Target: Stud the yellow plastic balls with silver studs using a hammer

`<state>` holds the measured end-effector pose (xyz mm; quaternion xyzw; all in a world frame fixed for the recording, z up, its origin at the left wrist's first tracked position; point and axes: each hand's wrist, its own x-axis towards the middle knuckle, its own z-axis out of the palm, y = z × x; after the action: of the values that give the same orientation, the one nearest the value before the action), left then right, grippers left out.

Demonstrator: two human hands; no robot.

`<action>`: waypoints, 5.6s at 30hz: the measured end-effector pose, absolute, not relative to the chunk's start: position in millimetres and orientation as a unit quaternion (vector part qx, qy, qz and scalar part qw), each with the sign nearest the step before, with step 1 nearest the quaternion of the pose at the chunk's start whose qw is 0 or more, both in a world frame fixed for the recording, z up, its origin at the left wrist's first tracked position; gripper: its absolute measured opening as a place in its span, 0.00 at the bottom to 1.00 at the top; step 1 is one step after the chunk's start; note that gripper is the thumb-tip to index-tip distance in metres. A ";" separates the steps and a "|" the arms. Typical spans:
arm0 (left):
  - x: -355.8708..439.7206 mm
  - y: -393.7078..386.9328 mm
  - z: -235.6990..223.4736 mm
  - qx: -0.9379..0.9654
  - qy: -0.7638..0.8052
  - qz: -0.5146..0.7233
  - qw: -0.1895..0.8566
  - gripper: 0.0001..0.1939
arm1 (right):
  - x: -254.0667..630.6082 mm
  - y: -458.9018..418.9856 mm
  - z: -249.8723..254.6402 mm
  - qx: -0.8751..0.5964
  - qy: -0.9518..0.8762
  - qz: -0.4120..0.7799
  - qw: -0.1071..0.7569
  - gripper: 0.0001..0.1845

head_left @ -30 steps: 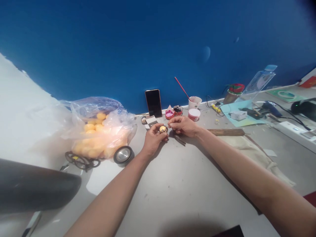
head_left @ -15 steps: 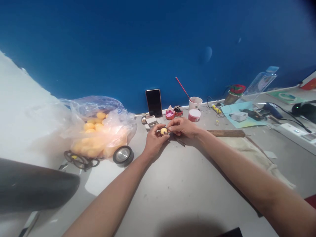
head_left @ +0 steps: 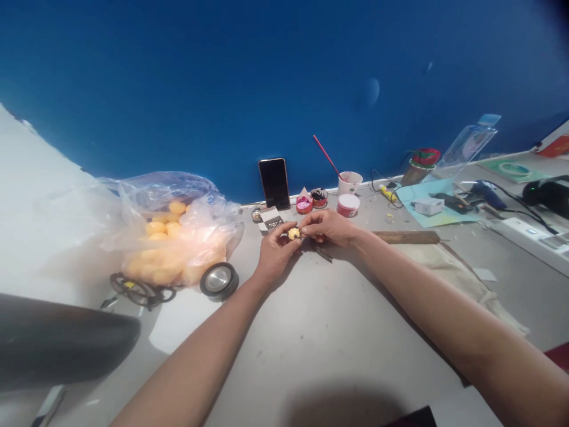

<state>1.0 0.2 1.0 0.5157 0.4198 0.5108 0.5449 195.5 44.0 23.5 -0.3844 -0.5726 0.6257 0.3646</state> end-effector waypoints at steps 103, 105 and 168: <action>-0.9 0.7 3.6 0.475 0.390 0.506 0.605 0.28 | 191.3 40.6 30.0 -0.420 -0.546 0.611 0.390 0.19; -1.6 1.5 3.8 0.479 0.385 0.506 0.605 0.30 | 192.1 41.2 29.1 -0.414 -0.585 0.590 0.371 0.16; -7.5 13.4 -5.2 0.376 0.344 0.559 0.654 0.27 | 175.5 34.5 12.5 -0.417 -0.759 0.333 0.373 0.16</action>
<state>-7.5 13.4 -5.2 0.3765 0.3444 0.5589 0.6536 175.5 34.5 12.5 -0.4168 -0.7587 0.3334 0.3735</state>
